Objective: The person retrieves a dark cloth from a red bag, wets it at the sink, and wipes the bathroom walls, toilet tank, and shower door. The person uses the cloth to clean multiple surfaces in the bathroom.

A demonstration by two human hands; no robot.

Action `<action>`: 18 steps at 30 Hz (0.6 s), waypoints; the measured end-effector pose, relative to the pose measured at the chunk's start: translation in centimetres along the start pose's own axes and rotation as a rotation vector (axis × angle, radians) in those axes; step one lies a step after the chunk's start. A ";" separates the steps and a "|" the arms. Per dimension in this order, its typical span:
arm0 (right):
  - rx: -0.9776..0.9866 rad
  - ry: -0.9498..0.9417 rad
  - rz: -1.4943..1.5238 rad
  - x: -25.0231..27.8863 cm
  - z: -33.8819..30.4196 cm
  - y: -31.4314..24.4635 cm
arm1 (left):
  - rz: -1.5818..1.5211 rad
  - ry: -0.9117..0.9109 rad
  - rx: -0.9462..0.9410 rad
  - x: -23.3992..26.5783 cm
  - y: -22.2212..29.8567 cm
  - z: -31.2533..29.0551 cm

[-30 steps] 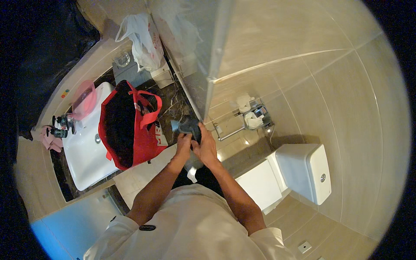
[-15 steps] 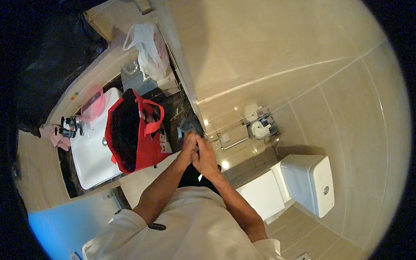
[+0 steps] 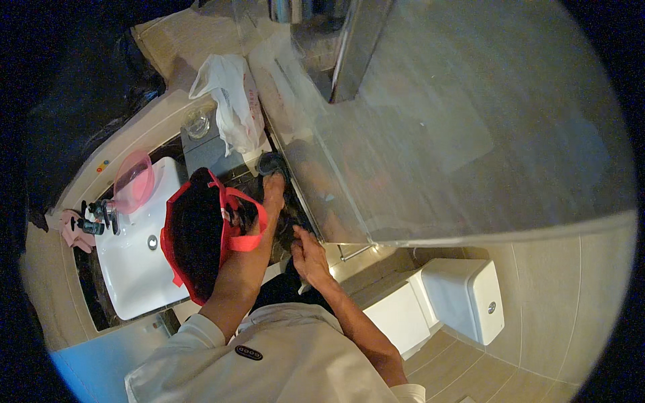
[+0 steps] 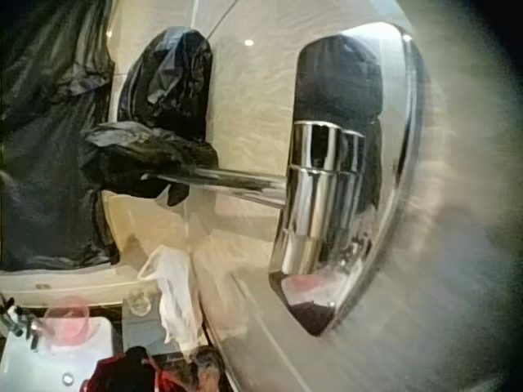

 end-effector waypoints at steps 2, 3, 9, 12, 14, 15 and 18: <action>-0.015 -0.026 0.077 -0.7 -0.2 0.1 | -0.115 0.066 0.051 0.4 -0.7 2.2; -0.083 0.043 0.093 0.6 -0.6 2.1 | -0.062 0.041 0.196 -2.5 3.1 -1.5; -0.317 -0.018 0.215 0.6 -2.8 3.6 | 0.748 -0.066 0.510 0.0 8.8 -9.8; -0.441 -0.002 0.413 1.6 -4.6 6.3 | 0.331 -0.079 0.143 0.1 12.9 -14.6; -0.483 0.060 0.486 2.2 -5.1 5.7 | 0.326 -0.168 0.017 1.1 13.0 -17.0; -0.494 0.086 0.490 3.0 -5.2 4.6 | 0.319 -0.210 -0.045 1.5 12.9 -18.2; -0.454 0.176 0.467 4.6 -5.9 6.1 | 0.191 -0.272 -0.183 1.3 18.1 -20.5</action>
Point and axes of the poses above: each hand's wrist, its own z-axis towards the middle knuckle, its own x-axis out of the back of the hand, y = z × x, the point moved 2 cm from there along z, towards the middle knuckle, and after that the axes turned 5 degrees about y, right-handed, at the moved point
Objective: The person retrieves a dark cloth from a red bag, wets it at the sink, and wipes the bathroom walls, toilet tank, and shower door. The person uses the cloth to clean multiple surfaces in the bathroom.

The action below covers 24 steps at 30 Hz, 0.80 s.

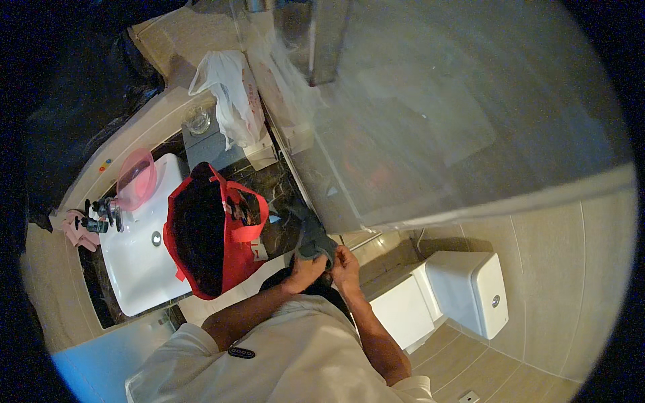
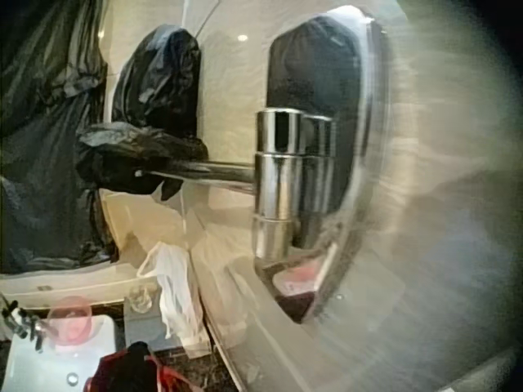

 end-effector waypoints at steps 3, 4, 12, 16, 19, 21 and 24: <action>0.126 0.039 0.010 0.9 0.2 -0.3 | 0.016 -0.095 -0.137 0.3 -0.1 0.4; 0.108 0.041 0.013 0.4 -0.3 -2.5 | 0.043 -0.124 -0.176 0.6 -0.5 0.8; 0.284 0.057 0.080 -0.2 -1.2 -8.9 | -0.029 0.010 0.252 1.5 -2.0 9.1; 0.461 0.040 0.033 -0.5 -1.3 -12.1 | -0.150 0.175 0.145 1.3 -2.1 12.9; 0.494 0.069 0.037 0.3 -1.0 -13.0 | -0.082 0.063 0.019 2.0 5.2 11.7; 0.508 0.072 0.066 0.3 -1.1 -13.5 | 0.121 0.048 -0.176 1.7 5.3 7.5; 0.535 0.079 0.084 0.6 -1.4 -14.8 | -0.429 0.093 -0.086 1.4 11.8 4.8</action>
Point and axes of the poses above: each hand's wrist, its own z-axis towards the middle knuckle, its own x-axis out of the back of the hand, y = z × x, the point moved 2 cm from there along z, towards the middle knuckle, and after that the axes turned 5 degrees about y, right-handed, at the moved point
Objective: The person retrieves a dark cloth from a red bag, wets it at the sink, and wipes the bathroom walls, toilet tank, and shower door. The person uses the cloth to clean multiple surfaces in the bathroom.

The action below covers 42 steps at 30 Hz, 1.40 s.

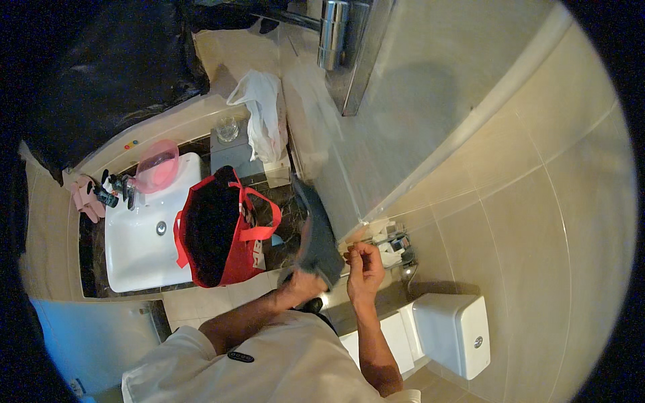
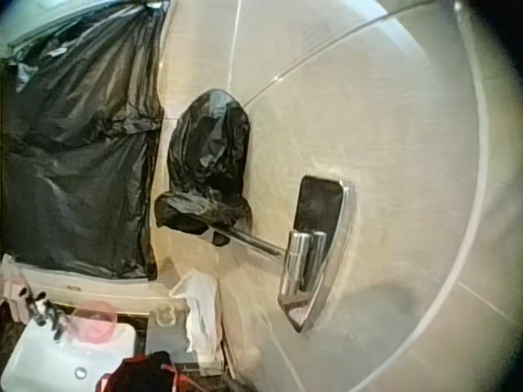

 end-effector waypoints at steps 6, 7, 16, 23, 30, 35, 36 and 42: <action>0.090 -0.022 -0.003 0.7 0.1 -1.4 | 0.383 -0.109 -0.393 -1.1 4.3 4.6; 0.165 -0.021 -0.044 0.2 0.3 -2.5 | 0.334 -0.057 -0.432 -1.4 5.6 6.1; 0.469 0.025 -0.064 -0.2 1.7 -10.3 | 0.062 -0.047 -0.221 -3.9 11.2 8.5; 0.509 -0.020 -0.166 2.1 2.9 -8.3 | 0.340 0.002 -0.956 -4.8 14.9 8.6; 0.547 0.054 -0.082 2.5 3.3 -10.3 | 0.198 0.022 -1.065 -7.3 22.3 13.3; 0.654 0.046 0.012 0.3 3.2 -17.5 | 0.220 0.139 -1.268 -8.4 23.8 15.8; 0.715 0.019 0.064 0.8 3.6 -18.1 | 0.220 0.143 -1.225 -8.4 23.6 15.2; 1.155 0.114 -0.135 -1.4 3.3 -23.9 | 0.305 0.119 -0.941 -6.5 17.6 10.3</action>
Point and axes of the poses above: each hand's wrist, its own z-axis towards the middle knuckle, its own x-axis out of the back of the hand, y = z × x, the point moved 2 cm from there along z, towards the middle knuckle, and after that the axes turned 5 degrees about y, right-handed, at the moved point
